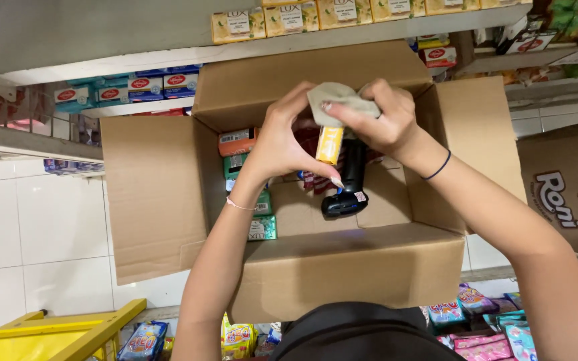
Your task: Clean individual soap boxes with a cloth and scan them before placing them back into a container.
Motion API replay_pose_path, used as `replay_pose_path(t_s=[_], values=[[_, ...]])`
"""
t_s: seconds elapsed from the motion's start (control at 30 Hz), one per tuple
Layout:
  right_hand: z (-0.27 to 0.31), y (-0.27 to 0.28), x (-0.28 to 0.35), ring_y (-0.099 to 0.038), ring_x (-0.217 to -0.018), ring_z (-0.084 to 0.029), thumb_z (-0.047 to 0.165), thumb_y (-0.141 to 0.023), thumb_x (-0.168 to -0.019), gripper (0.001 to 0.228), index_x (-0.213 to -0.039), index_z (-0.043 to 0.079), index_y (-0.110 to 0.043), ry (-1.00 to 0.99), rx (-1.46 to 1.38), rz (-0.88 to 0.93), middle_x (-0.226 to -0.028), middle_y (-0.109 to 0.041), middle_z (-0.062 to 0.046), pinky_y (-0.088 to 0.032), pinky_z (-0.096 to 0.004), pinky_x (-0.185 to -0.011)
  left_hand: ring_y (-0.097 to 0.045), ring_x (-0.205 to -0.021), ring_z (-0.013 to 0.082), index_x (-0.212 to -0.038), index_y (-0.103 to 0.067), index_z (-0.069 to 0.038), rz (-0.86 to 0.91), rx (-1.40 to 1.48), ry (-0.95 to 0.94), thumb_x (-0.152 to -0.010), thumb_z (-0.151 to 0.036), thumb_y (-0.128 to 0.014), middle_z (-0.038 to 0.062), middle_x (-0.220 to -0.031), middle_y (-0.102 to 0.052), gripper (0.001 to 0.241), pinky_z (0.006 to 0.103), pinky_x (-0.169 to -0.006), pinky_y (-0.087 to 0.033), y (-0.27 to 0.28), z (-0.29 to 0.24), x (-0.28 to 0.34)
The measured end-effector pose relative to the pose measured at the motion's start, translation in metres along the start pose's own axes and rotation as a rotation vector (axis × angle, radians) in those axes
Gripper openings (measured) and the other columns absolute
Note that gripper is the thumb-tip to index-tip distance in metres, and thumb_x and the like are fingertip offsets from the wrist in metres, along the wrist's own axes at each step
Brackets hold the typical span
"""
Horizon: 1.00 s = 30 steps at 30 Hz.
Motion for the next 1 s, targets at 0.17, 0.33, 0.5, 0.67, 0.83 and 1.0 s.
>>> replay_pose_path(t_s=[0.17,0.33,0.5,0.67,0.83,1.0], values=[[-0.014,-0.003,0.005,-0.057,-0.071,-0.024,-0.005,-0.076,-0.086,0.047,-0.128,0.017,-0.074,-0.2,0.047,0.001,-0.087,-0.052,-0.01,-0.05,-0.035,-0.061,-0.064,-0.118,0.017,-0.135,-0.06,0.001,0.066,0.201,0.146,-0.054,-0.028,-0.106,0.006,-0.128,-0.058,0.098,0.0328,-0.104,-0.063,-0.005,0.01,0.001],[-0.013,0.0,0.01,-0.054,-0.072,-0.027,-0.01,-0.065,-0.083,0.052,-0.129,0.013,-0.071,-0.35,0.001,-0.039,-0.098,-0.062,-0.012,-0.05,-0.036,-0.062,-0.065,-0.12,0.0171,-0.136,-0.059,0.0,0.051,0.185,0.135,-0.054,-0.027,-0.107,0.006,-0.13,-0.058,0.099,0.0338,-0.106,-0.063,-0.004,0.02,0.003],[0.018,-0.003,0.01,-0.052,-0.067,-0.027,0.003,-0.068,-0.071,0.052,-0.121,0.017,-0.072,-0.202,-0.127,0.038,-0.081,-0.052,-0.008,-0.047,-0.035,-0.057,-0.067,-0.119,0.0185,-0.133,-0.06,0.0,-0.048,-0.073,0.051,-0.048,-0.034,-0.109,0.007,-0.126,-0.063,0.104,0.0351,-0.105,-0.058,0.006,0.032,0.005],[0.018,-0.004,0.001,-0.055,-0.068,-0.023,0.006,-0.079,-0.085,0.042,-0.126,0.016,-0.074,0.046,-0.139,0.002,-0.084,-0.054,-0.008,-0.049,-0.035,-0.057,-0.066,-0.117,0.0188,-0.132,-0.06,-0.001,0.022,0.141,0.069,-0.042,-0.034,-0.108,0.007,-0.124,-0.063,0.107,0.0347,-0.106,-0.056,0.001,0.026,0.005],[-0.029,0.0,0.018,-0.058,-0.078,-0.027,-0.003,-0.062,-0.091,0.046,-0.135,0.009,-0.066,-0.289,0.091,-0.05,-0.109,-0.07,-0.015,-0.051,-0.038,-0.065,-0.061,-0.128,0.0202,-0.142,-0.053,0.0,0.057,0.681,0.181,-0.052,-0.021,-0.108,0.005,-0.135,-0.056,0.107,0.0379,-0.114,-0.054,-0.021,0.035,0.013],[-0.013,0.016,0.007,-0.059,-0.069,-0.03,0.007,-0.054,-0.074,0.049,-0.122,0.001,-0.064,-0.267,0.065,-0.189,-0.099,-0.074,-0.02,-0.048,-0.042,-0.057,-0.06,-0.132,0.0223,-0.156,-0.041,-0.001,-0.053,0.738,0.241,-0.058,-0.013,-0.105,0.013,-0.142,-0.059,0.117,0.0396,-0.118,-0.05,-0.016,0.054,0.013]])
Point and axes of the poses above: each hand's wrist, its own x-axis away from the middle knuckle, its own y-axis out of the back of the hand, z = x × y, the point moved 6 cm from there along -x, towards the middle knuckle
